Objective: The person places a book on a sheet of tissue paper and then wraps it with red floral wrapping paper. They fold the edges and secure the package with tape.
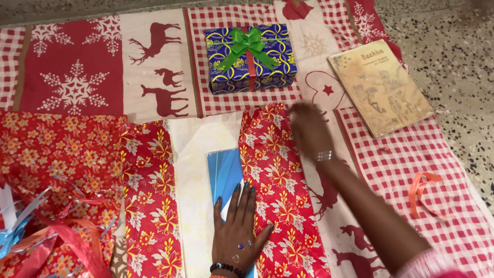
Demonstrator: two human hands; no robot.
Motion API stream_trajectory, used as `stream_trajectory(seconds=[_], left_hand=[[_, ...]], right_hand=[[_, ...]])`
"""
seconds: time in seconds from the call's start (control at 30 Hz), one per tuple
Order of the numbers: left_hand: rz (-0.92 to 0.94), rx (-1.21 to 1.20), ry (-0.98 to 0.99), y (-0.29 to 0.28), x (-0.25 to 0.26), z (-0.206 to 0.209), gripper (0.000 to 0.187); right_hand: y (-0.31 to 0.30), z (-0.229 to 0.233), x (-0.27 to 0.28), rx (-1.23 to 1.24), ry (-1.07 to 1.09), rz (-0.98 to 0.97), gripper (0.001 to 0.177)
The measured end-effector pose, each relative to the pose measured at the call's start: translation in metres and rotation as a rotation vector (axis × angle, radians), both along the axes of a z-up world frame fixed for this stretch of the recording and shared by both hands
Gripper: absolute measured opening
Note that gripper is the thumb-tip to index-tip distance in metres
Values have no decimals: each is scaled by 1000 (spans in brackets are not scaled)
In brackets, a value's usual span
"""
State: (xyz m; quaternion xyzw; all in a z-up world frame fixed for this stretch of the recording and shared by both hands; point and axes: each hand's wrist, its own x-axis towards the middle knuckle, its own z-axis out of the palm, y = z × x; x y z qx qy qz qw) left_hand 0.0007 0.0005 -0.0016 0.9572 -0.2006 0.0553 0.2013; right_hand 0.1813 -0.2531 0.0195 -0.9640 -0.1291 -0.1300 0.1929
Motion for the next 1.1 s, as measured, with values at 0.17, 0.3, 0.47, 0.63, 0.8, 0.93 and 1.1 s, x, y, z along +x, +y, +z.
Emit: stream_trajectory(seconds=[0.17,0.3,0.47,0.63,0.8,0.93,1.1], left_hand=[[-5,-1,19,0,-1,2,79],[-1,-5,17,0,-1,2,79],[-3,3,13,0,0,0,80],[7,-13,-28,0,-1,-1,81],[8,10,-17,0,-3,3,82],[5,0,-1,0,-1,3,81],[1,13,41,0,-4,1,79]], right_hand=[[37,-31,-50,-114,31,62,56],[42,-42,-39,-171,131,-24,66],[45,-48,-13,-150,116,-59,71],[48,-47,34,-189,192,-134,71],[57,-35,15,-184,31,-104,70],[77,-30,-48,-271,108,71,69],[104,-29,-44,-281,192,22,62]])
